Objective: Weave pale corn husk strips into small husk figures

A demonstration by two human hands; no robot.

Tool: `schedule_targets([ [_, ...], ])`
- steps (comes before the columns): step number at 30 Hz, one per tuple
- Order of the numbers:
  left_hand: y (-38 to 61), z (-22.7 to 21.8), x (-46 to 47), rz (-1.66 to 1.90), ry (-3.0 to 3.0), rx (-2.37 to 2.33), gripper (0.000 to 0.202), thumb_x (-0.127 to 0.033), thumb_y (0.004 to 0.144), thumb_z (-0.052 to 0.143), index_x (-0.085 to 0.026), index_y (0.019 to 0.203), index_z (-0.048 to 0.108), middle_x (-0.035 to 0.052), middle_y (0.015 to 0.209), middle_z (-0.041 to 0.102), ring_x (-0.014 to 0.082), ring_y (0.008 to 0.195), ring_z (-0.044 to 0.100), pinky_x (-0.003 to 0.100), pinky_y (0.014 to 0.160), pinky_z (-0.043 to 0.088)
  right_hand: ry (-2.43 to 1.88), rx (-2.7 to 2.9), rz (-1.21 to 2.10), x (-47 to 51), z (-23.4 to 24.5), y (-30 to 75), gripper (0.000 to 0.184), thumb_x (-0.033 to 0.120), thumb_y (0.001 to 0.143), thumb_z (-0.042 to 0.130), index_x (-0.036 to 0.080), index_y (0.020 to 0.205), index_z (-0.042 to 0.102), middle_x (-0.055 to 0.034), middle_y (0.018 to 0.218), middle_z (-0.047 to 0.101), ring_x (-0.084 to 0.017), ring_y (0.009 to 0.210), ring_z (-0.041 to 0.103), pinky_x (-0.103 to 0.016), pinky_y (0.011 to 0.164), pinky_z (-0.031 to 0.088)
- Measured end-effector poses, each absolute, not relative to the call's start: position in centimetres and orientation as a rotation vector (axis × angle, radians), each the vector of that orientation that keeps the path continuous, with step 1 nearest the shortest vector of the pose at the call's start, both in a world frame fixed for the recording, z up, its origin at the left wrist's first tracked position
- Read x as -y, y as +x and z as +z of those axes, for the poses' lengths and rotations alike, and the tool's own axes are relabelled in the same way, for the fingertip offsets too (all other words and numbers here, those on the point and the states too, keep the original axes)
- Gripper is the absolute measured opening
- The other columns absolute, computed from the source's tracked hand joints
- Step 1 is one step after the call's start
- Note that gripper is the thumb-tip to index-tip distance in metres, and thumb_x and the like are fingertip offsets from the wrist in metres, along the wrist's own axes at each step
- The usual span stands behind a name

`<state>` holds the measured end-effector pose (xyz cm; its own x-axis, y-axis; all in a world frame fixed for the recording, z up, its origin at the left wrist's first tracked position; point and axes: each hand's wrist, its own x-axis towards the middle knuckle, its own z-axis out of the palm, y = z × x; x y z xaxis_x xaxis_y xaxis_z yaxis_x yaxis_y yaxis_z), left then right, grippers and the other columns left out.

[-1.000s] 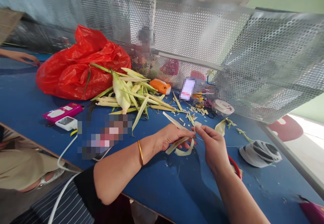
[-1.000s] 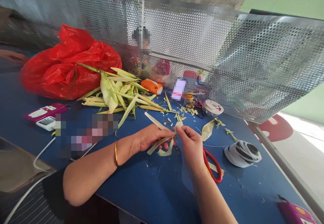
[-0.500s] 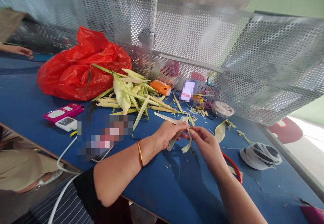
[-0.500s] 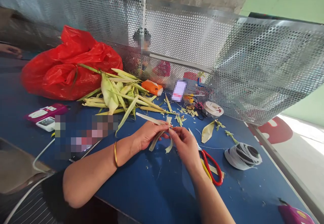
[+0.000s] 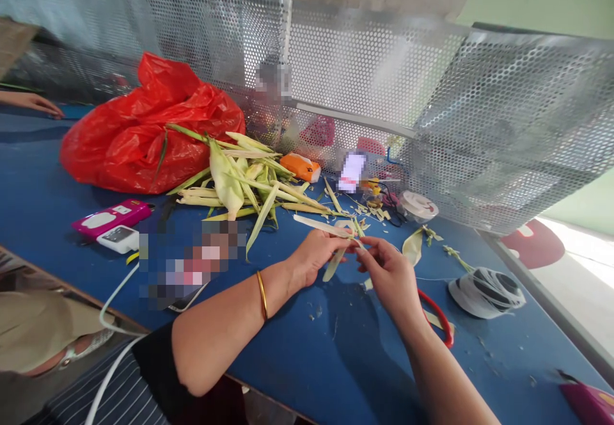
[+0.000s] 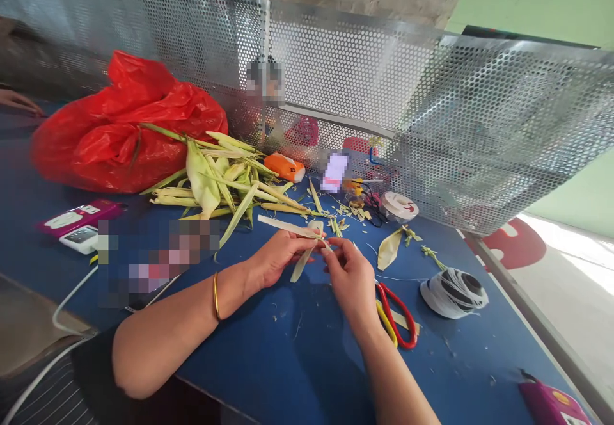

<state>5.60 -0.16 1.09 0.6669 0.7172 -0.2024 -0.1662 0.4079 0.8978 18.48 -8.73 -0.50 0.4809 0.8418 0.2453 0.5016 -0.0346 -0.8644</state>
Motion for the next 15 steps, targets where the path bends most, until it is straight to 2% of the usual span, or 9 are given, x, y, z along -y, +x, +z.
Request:
schedule_targets([
  [3, 5.58, 1.15, 0.26, 0.602, 1.02, -0.58, 0.023, -0.018, 0.069, 0.071, -0.016, 0.092, 0.074, 0.007, 0.095, 0.073, 0.0169, 0.095, 0.065, 0.022, 0.075, 0.047, -1.716, 1.062, 0.357, 8.71, -0.22, 18.62, 0.039, 0.052, 0.077, 0.067, 0.02, 0.097, 0.066, -0.0012, 0.069, 0.069, -0.02, 0.062, 0.066, -0.032, 0.063, 0.046],
  [6, 5.72, 1.08, 0.42, 0.579, 1.071, -0.521, 0.03, -0.008, 0.065, 0.059, -0.015, 0.091, 0.074, 0.0065, 0.098, 0.073, 0.017, 0.1, 0.063, 0.022, 0.081, 0.046, -1.621, 0.993, 0.562, 8.63, -0.05, 18.67, 0.039, 0.057, 0.071, 0.071, 0.019, 0.082, 0.067, 0.0012, 0.062, 0.063, -0.016, 0.056, 0.058, -0.029, 0.058, 0.043],
  [10, 6.05, 0.81, 0.9, 0.577, 1.093, -0.422, 0.048, -0.003, 0.057, 0.049, -0.019, 0.094, 0.073, 0.0031, 0.105, 0.073, 0.0174, 0.115, 0.06, 0.024, 0.101, 0.04, -1.536, 0.924, 0.696, 8.45, -0.38, 18.62, 0.04, 0.058, 0.066, 0.075, 0.019, 0.062, 0.065, 0.0026, 0.055, 0.054, -0.013, 0.054, 0.047, -0.026, 0.054, 0.034],
  [13, 6.18, 0.56, 1.11, 0.575, 1.082, -0.374, 0.053, 0.0, 0.056, 0.049, -0.022, 0.098, 0.073, 0.0022, 0.107, 0.073, 0.0174, 0.119, 0.059, 0.027, 0.108, 0.036, -1.511, 0.854, 0.72, 8.44, -0.51, 18.66, 0.039, 0.055, 0.063, 0.078, 0.018, 0.063, 0.067, 0.0026, 0.056, 0.054, -0.011, 0.053, 0.044, -0.025, 0.052, 0.031],
  [15, 6.09, 0.47, 0.91, 0.596, 1.089, -0.378, 0.048, -0.001, 0.06, 0.055, -0.021, 0.099, 0.073, 0.0036, 0.11, 0.073, 0.0186, 0.12, 0.059, 0.029, 0.108, 0.036, -1.48, 0.865, 0.744, 8.6, -0.24, 18.84, 0.037, 0.053, 0.064, 0.078, 0.018, 0.063, 0.067, 0.0025, 0.056, 0.053, -0.011, 0.054, 0.043, -0.025, 0.051, 0.031],
])
